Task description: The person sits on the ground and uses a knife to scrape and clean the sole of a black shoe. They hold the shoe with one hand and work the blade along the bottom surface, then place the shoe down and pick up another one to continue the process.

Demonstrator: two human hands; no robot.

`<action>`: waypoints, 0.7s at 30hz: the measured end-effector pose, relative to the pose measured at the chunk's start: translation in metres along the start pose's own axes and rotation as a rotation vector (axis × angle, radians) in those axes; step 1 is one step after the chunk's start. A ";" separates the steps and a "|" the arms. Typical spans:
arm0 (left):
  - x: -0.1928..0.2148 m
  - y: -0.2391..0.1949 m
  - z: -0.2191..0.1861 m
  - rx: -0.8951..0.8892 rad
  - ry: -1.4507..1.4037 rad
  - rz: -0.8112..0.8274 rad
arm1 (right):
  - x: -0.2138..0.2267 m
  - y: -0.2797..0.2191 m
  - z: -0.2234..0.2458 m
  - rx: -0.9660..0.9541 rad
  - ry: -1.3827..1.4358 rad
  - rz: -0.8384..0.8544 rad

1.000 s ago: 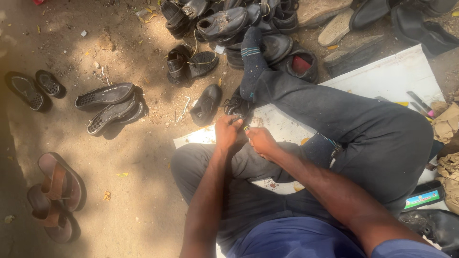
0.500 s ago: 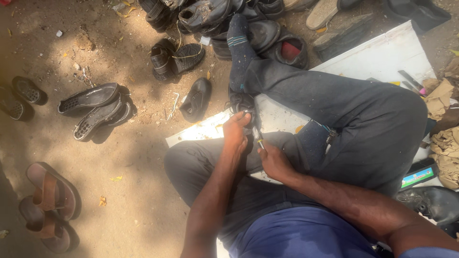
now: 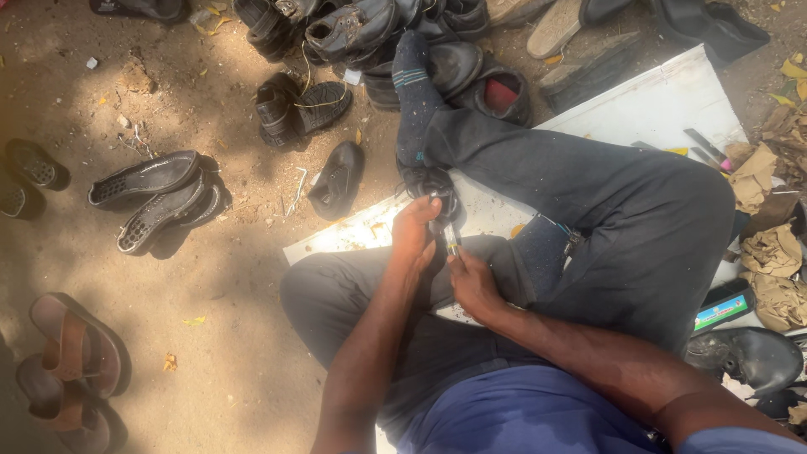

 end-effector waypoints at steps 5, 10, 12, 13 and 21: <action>0.000 0.000 -0.004 0.044 0.001 0.033 | -0.008 0.027 0.015 0.252 -0.272 -0.160; 0.002 0.009 -0.004 0.034 0.007 0.001 | -0.006 -0.004 0.020 0.130 -0.237 -0.056; 0.000 0.012 -0.005 0.005 0.011 0.020 | -0.010 0.012 0.034 -0.077 -0.077 0.013; -0.001 0.009 -0.008 0.017 0.051 0.036 | -0.014 0.016 0.038 -0.186 0.011 0.053; -0.059 -0.050 -0.076 -1.164 1.956 0.530 | 0.027 -0.008 0.022 -0.160 0.018 0.274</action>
Point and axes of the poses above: each hand's wrist, its own y-axis towards the middle knuckle, its own x-axis out of the back of the hand, z = x × y, the point moved 5 cm from there along y, towards the middle knuckle, and after that the axes turned 5 degrees about -y, right-handed, at the moved point
